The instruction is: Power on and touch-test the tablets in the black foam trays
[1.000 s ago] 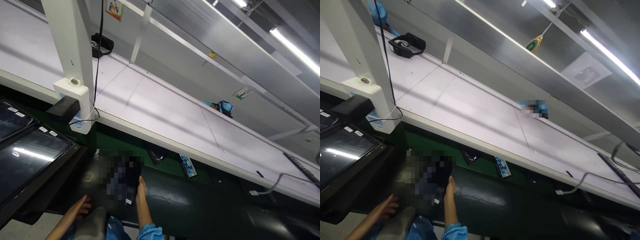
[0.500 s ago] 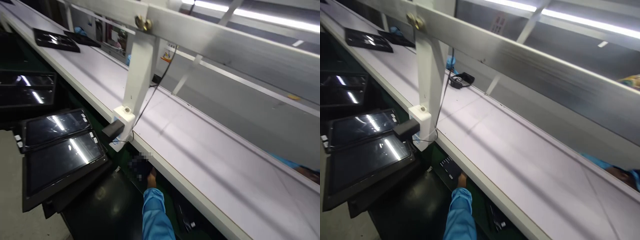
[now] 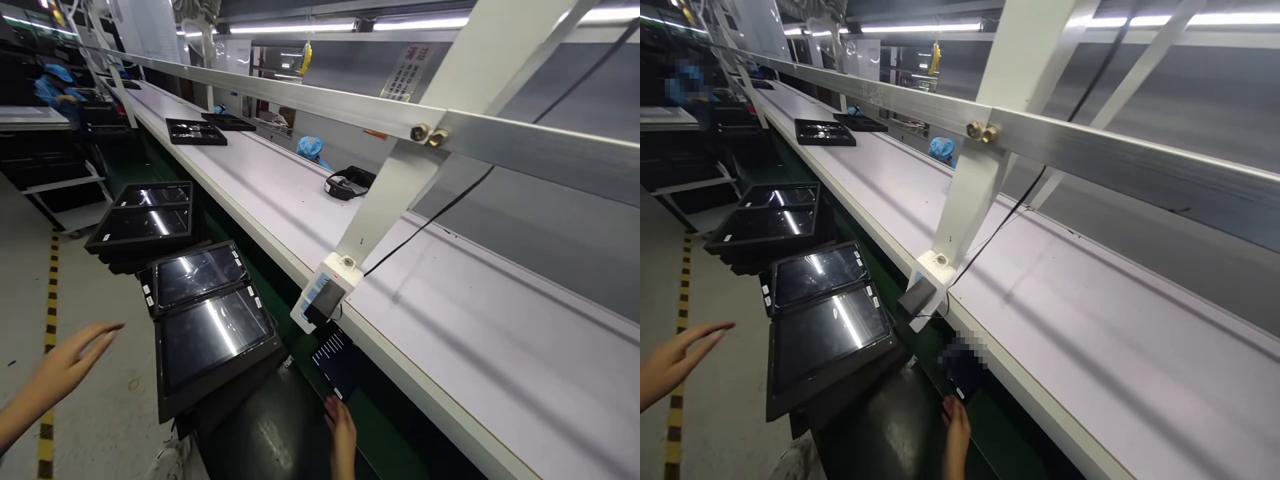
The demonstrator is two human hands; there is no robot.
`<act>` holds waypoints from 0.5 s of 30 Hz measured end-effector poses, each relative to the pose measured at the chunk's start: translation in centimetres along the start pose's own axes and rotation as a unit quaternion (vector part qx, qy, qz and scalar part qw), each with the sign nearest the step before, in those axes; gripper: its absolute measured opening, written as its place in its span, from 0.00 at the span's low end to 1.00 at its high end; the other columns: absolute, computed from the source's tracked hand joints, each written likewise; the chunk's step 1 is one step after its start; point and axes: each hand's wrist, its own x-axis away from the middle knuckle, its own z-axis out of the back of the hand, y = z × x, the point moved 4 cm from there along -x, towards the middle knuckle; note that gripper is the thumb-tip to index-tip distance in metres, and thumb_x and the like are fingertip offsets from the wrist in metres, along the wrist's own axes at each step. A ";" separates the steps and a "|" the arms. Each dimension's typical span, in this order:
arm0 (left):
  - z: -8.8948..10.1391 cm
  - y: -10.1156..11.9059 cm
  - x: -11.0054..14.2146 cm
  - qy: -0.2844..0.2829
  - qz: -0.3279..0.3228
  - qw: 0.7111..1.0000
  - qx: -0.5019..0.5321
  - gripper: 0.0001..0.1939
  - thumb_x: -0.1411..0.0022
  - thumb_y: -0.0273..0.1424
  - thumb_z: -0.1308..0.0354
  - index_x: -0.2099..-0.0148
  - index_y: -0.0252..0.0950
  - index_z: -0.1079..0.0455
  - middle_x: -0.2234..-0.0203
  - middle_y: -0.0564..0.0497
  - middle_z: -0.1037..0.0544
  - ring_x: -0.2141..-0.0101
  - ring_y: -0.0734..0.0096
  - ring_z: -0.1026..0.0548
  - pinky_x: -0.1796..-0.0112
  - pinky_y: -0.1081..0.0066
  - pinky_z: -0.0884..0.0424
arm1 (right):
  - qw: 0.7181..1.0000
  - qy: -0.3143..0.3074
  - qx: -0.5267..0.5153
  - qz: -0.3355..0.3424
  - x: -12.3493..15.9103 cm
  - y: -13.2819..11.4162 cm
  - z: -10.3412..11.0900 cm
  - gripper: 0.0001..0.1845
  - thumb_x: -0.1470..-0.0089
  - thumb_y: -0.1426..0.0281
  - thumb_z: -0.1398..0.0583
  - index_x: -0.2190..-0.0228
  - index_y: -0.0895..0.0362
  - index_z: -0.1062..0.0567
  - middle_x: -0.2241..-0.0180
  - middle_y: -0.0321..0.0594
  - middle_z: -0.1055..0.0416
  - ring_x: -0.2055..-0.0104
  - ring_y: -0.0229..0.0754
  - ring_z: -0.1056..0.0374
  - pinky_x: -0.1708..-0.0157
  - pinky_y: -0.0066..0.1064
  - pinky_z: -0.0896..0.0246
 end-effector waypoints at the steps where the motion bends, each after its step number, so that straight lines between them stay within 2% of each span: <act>1: -0.7 1.3 -2.8 -0.042 -0.053 0.997 0.024 0.26 0.38 0.56 0.53 0.51 0.48 0.25 0.53 0.51 0.20 0.53 0.58 0.23 0.60 0.64 0.23 | 1.000 -0.015 -0.004 0.007 2.4 0.1 -1.4 0.40 0.74 0.38 0.34 0.68 0.58 0.21 0.64 0.50 0.20 0.59 0.58 0.23 0.64 0.43 0.28; 3: -2.6 5.3 -8.4 -0.080 -0.176 0.980 0.053 0.25 0.35 0.51 0.53 0.47 0.44 0.26 0.48 0.49 0.23 0.48 0.59 0.26 0.50 0.63 0.27 | 0.997 -0.041 0.009 0.057 7.6 -0.7 -5.3 0.36 0.64 0.40 0.35 0.65 0.58 0.20 0.59 0.51 0.21 0.53 0.59 0.25 0.58 0.44 0.29; 5: -5.2 9.8 -13.1 -0.107 -0.304 0.945 0.061 0.25 0.33 0.49 0.55 0.48 0.39 0.26 0.49 0.46 0.23 0.47 0.59 0.27 0.44 0.60 0.32 | 0.989 -0.041 0.042 0.136 12.4 -2.4 -9.7 0.31 0.54 0.44 0.37 0.62 0.57 0.19 0.54 0.50 0.23 0.47 0.57 0.29 0.48 0.44 0.33; 8: -9.7 14.5 -17.6 -0.171 -0.427 0.887 0.046 0.24 0.31 0.45 0.56 0.44 0.38 0.28 0.45 0.45 0.25 0.43 0.59 0.31 0.40 0.57 0.37 | 0.970 -0.016 0.087 0.225 17.4 -4.8 -16.1 0.25 0.45 0.49 0.40 0.57 0.55 0.20 0.46 0.49 0.28 0.41 0.55 0.34 0.41 0.45 0.39; 11: -13.7 16.5 -20.0 -0.226 -0.489 0.843 0.020 0.25 0.31 0.42 0.55 0.39 0.38 0.32 0.41 0.44 0.29 0.39 0.57 0.35 0.38 0.53 0.41 | 0.959 0.043 0.124 0.251 19.5 -5.8 -20.2 0.25 0.43 0.52 0.41 0.51 0.55 0.23 0.43 0.51 0.33 0.39 0.55 0.37 0.40 0.47 0.41; 13: -15.7 16.9 -20.7 -0.244 -0.505 0.828 -0.002 0.25 0.31 0.41 0.56 0.37 0.39 0.33 0.39 0.44 0.31 0.37 0.56 0.38 0.38 0.50 0.43 | 0.955 0.077 0.145 0.248 20.0 -5.8 -21.4 0.27 0.42 0.52 0.41 0.48 0.56 0.26 0.42 0.52 0.35 0.38 0.56 0.38 0.40 0.49 0.41; 15: -16.7 16.9 -20.8 -0.247 -0.518 0.819 -0.021 0.25 0.31 0.39 0.57 0.37 0.38 0.34 0.38 0.43 0.32 0.36 0.55 0.40 0.38 0.47 0.45 | 0.952 0.093 0.171 0.238 20.6 -5.7 -21.9 0.28 0.42 0.53 0.41 0.46 0.56 0.28 0.41 0.53 0.37 0.37 0.57 0.39 0.40 0.50 0.40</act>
